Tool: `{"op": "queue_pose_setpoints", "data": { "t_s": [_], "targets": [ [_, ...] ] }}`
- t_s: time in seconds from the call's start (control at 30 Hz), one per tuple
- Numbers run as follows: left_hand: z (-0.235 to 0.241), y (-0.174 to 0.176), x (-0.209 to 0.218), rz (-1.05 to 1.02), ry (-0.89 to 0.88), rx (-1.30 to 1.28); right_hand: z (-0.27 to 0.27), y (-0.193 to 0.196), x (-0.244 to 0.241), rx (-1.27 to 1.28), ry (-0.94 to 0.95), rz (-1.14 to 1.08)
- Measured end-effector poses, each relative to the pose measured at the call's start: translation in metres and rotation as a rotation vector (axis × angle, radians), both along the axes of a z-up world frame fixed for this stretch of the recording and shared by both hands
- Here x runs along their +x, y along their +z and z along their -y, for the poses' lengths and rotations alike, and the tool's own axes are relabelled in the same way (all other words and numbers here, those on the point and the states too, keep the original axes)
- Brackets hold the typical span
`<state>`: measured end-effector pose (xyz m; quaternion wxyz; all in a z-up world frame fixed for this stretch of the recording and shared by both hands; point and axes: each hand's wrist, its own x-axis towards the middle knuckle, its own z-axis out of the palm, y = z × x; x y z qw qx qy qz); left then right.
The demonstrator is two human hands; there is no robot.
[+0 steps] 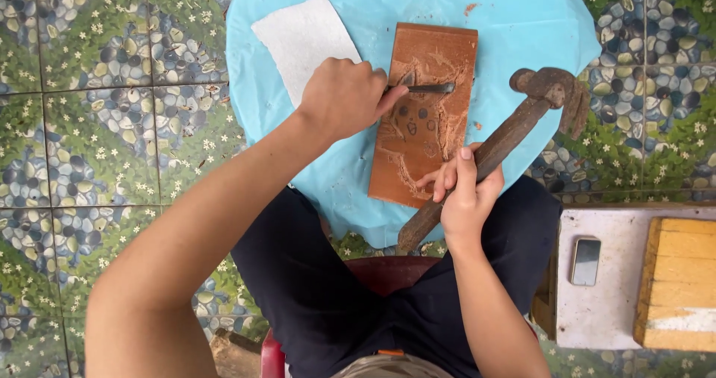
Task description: The person uses a chisel and hammer to carve a design into a rectangular wooden board. They repeatedly strike the chisel to remove wood shavings and refine the carved pattern.
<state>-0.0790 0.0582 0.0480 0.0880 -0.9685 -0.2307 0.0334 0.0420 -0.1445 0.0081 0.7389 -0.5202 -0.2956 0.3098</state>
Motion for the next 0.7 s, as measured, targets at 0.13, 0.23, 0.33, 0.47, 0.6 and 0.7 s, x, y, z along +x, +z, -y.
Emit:
{"op": "queue_pose_setpoints", "data": {
  "t_s": [0.13,0.23,0.33,0.47,0.6,0.7],
  "targets": [
    [0.012,-0.001,0.012,0.038,0.102,0.162,-0.005,0.04,-0.009,-0.119,-0.015,-0.004],
    [0.021,0.004,0.013,-0.043,0.163,0.213,-0.002,0.038,-0.008,-0.141,-0.025,-0.007],
    [0.026,0.022,0.003,-0.07,0.047,0.106,-0.004,0.038,-0.009,-0.124,-0.026,-0.04],
    [0.036,0.063,-0.008,0.49,0.04,-0.513,-0.002,0.036,-0.008,-0.147,-0.03,-0.083],
    [0.049,0.061,-0.003,0.933,-0.023,-0.706,-0.003,0.036,-0.008,-0.161,-0.032,-0.08],
    [0.077,0.064,0.008,1.397,0.219,-0.876,-0.004,0.033,-0.007,-0.152,-0.046,-0.11]
  ]
}}
